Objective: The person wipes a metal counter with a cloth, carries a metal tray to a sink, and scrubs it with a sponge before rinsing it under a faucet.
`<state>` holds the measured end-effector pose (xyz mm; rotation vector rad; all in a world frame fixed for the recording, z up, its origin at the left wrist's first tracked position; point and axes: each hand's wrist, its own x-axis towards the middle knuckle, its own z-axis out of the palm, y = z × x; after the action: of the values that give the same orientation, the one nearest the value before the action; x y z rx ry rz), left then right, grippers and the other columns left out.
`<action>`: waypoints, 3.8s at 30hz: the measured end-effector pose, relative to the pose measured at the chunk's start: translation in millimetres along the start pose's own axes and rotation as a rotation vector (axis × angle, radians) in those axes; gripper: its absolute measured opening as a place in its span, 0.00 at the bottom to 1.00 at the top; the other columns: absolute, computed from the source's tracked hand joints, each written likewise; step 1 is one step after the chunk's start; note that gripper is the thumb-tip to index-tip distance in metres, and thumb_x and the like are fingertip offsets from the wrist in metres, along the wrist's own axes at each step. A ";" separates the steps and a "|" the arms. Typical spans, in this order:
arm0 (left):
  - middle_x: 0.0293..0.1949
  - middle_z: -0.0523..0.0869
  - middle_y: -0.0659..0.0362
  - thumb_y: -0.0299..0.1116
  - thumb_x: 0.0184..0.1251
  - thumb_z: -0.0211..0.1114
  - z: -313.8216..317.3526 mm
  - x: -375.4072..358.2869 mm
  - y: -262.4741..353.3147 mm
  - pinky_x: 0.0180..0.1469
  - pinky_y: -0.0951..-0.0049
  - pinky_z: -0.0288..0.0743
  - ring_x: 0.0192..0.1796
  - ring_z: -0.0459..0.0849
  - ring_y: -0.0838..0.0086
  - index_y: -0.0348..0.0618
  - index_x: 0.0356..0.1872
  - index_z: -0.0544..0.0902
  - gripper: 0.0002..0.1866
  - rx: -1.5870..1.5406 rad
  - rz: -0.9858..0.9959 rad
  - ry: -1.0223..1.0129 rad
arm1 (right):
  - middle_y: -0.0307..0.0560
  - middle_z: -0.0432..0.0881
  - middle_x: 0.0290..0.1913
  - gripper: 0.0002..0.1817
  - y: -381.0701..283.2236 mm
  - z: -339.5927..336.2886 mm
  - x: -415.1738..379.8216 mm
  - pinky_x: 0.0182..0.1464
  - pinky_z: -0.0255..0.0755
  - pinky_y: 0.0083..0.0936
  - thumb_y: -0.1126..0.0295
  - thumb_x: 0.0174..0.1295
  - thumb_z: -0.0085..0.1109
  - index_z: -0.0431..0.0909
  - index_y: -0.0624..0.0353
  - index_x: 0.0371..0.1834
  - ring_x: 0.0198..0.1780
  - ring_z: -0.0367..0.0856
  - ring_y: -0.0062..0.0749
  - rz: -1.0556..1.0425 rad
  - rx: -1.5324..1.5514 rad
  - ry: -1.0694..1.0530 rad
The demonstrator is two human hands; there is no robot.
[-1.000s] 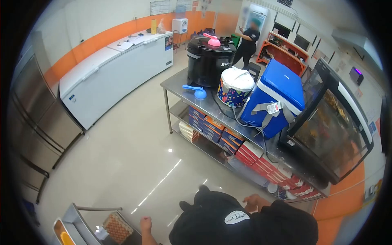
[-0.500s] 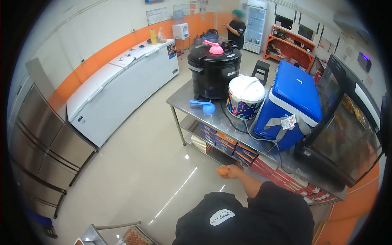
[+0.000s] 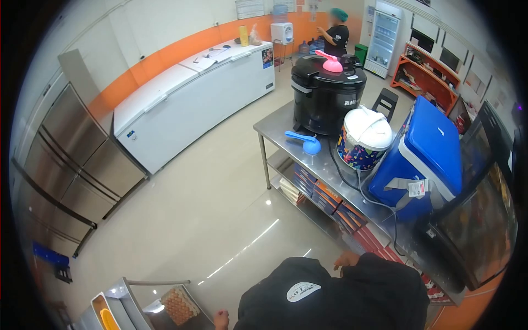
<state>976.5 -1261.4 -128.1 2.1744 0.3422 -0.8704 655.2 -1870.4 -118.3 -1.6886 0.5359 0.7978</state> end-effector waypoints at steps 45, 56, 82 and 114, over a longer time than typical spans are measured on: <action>0.44 0.88 0.49 0.39 0.62 0.62 215.4 -492.5 -550.2 0.56 0.65 0.76 0.50 0.85 0.60 0.40 0.43 0.86 0.15 -1.184 -0.822 0.785 | 0.55 0.70 0.68 0.25 -349.8 843.5 22.5 0.71 0.63 0.46 0.68 0.70 0.46 0.61 0.63 0.69 0.69 0.69 0.48 0.421 0.184 -1.198; 0.38 0.87 0.54 0.28 0.59 0.62 38.4 -557.0 -755.8 0.40 0.68 0.79 0.40 0.86 0.68 0.43 0.42 0.85 0.10 -1.970 -0.528 0.629 | 0.74 0.67 0.65 0.25 -530.8 1307.7 204.7 0.60 0.72 0.56 0.75 0.62 0.36 0.66 0.73 0.63 0.63 0.70 0.67 0.736 0.331 -1.085; 0.52 0.84 0.41 0.44 0.72 0.55 -1272.4 -492.5 -1504.1 0.58 0.58 0.74 0.57 0.82 0.51 0.33 0.53 0.80 0.22 -0.448 -0.607 1.158 | 0.55 0.60 0.66 0.41 -1119.6 2010.4 168.2 0.69 0.61 0.30 0.73 0.65 0.54 0.39 0.67 0.75 0.67 0.65 0.38 -1.593 0.092 0.488; 0.31 0.85 0.56 0.35 0.64 0.63 -2343.8 -223.5 -2168.5 0.41 0.68 0.77 0.35 0.82 0.71 0.36 0.35 0.81 0.10 -0.236 -0.461 1.013 | 0.57 0.78 0.52 0.14 -1470.9 2834.6 464.8 0.53 0.73 0.35 0.81 0.59 0.53 0.77 0.64 0.48 0.52 0.78 0.47 -1.364 -0.441 0.954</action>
<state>881.9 1936.9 -39.9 2.1738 1.3909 0.1439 1357.2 1270.4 120.8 -2.2332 -0.2910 -0.9790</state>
